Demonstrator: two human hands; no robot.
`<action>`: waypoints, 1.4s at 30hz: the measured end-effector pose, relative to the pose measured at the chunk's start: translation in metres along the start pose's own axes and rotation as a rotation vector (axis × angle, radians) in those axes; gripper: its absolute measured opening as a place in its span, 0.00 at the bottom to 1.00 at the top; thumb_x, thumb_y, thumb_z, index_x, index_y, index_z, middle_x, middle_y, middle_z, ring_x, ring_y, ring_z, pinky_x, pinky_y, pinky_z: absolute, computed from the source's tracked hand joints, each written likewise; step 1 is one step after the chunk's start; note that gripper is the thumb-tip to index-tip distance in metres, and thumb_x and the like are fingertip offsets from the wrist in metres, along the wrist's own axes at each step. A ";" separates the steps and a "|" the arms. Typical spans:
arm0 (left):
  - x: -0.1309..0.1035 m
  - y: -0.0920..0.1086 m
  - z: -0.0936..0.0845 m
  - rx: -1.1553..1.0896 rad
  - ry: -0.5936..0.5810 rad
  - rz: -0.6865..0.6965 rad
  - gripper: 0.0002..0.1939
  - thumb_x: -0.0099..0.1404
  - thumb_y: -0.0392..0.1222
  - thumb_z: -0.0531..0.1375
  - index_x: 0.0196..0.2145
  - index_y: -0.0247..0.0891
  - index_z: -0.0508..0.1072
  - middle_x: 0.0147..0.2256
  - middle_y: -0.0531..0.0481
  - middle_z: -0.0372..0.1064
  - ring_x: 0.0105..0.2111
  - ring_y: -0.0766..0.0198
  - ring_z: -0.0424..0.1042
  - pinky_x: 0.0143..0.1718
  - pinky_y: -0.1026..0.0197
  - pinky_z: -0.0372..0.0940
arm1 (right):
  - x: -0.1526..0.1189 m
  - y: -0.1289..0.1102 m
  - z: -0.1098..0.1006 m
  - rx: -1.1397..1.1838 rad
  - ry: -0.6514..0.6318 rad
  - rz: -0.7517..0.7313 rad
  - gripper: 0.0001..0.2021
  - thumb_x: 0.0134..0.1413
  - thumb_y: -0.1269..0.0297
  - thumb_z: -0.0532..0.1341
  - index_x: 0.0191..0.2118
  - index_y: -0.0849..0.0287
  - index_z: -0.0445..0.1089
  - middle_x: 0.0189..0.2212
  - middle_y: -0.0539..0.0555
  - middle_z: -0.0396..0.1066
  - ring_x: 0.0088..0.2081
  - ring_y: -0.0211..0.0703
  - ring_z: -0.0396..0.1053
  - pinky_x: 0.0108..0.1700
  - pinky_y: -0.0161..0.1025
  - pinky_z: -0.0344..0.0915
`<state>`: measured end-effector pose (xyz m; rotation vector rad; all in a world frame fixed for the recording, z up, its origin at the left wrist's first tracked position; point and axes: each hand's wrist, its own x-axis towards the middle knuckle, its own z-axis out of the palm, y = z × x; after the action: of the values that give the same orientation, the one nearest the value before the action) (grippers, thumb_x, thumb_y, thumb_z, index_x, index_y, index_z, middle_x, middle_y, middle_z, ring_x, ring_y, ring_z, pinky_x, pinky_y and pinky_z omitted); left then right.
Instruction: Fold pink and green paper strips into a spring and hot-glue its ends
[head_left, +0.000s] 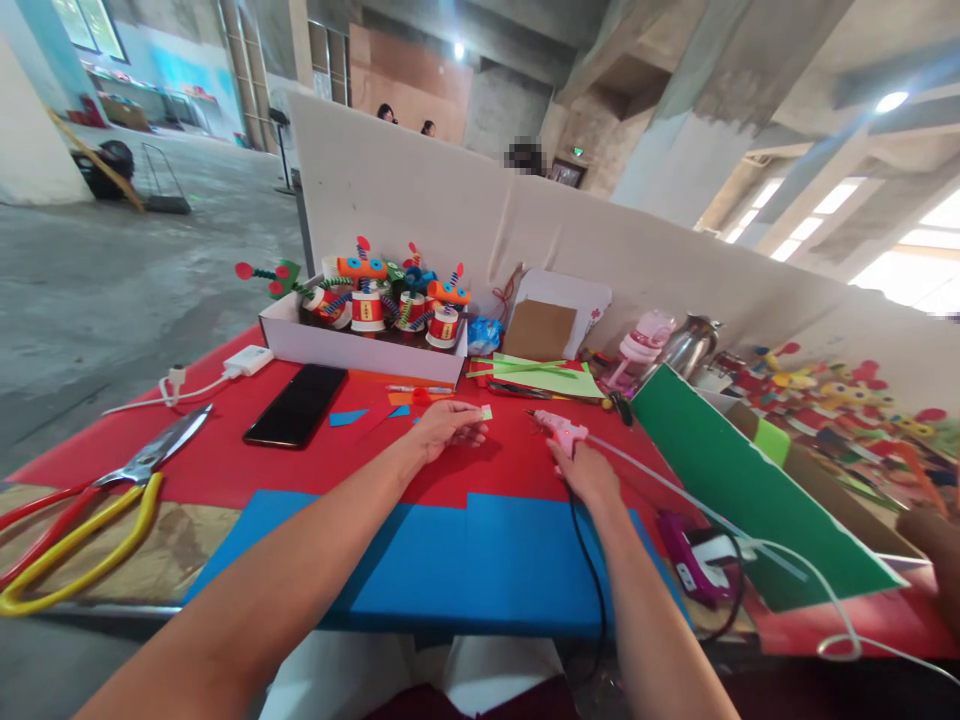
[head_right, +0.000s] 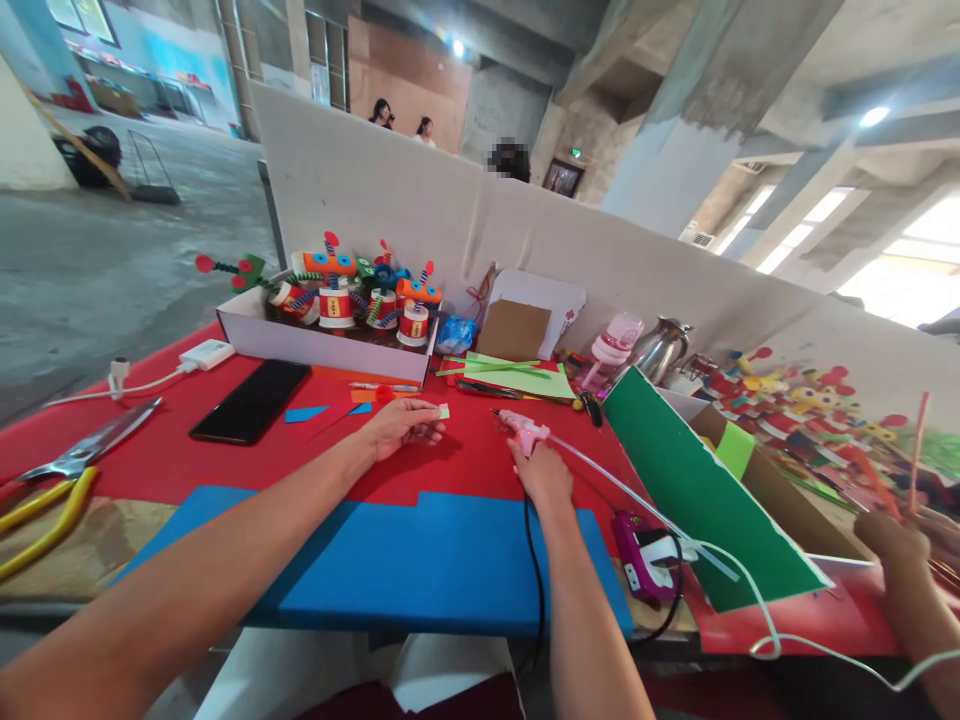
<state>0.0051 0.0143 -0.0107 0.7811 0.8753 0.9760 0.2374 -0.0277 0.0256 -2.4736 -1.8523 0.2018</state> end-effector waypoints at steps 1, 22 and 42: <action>0.000 0.000 0.001 0.004 0.007 0.005 0.08 0.54 0.36 0.66 0.30 0.30 0.71 0.23 0.46 0.74 0.20 0.65 0.72 0.25 0.63 0.69 | -0.004 -0.001 -0.004 -0.007 0.019 0.010 0.26 0.56 0.44 0.50 0.40 0.64 0.71 0.39 0.69 0.73 0.43 0.58 0.72 0.39 0.44 0.63; -0.005 0.001 0.000 0.242 0.169 0.125 0.17 0.42 0.47 0.69 0.27 0.32 0.75 0.17 0.53 0.69 0.16 0.72 0.63 0.18 0.68 0.57 | 0.001 -0.101 0.070 1.872 -0.328 -0.258 0.13 0.38 0.64 0.68 0.35 0.57 0.71 0.27 0.48 0.72 0.30 0.37 0.70 0.40 0.40 0.68; -0.008 0.002 0.001 0.414 0.209 0.169 0.17 0.45 0.49 0.68 0.29 0.33 0.76 0.16 0.55 0.64 0.15 0.73 0.58 0.16 0.68 0.52 | 0.004 -0.102 0.072 1.903 -0.329 -0.215 0.15 0.34 0.62 0.70 0.31 0.58 0.71 0.24 0.47 0.72 0.29 0.38 0.71 0.41 0.41 0.70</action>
<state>0.0023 0.0075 -0.0063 1.1324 1.2305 1.0521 0.1322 0.0022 -0.0344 -0.8608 -0.8428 1.4721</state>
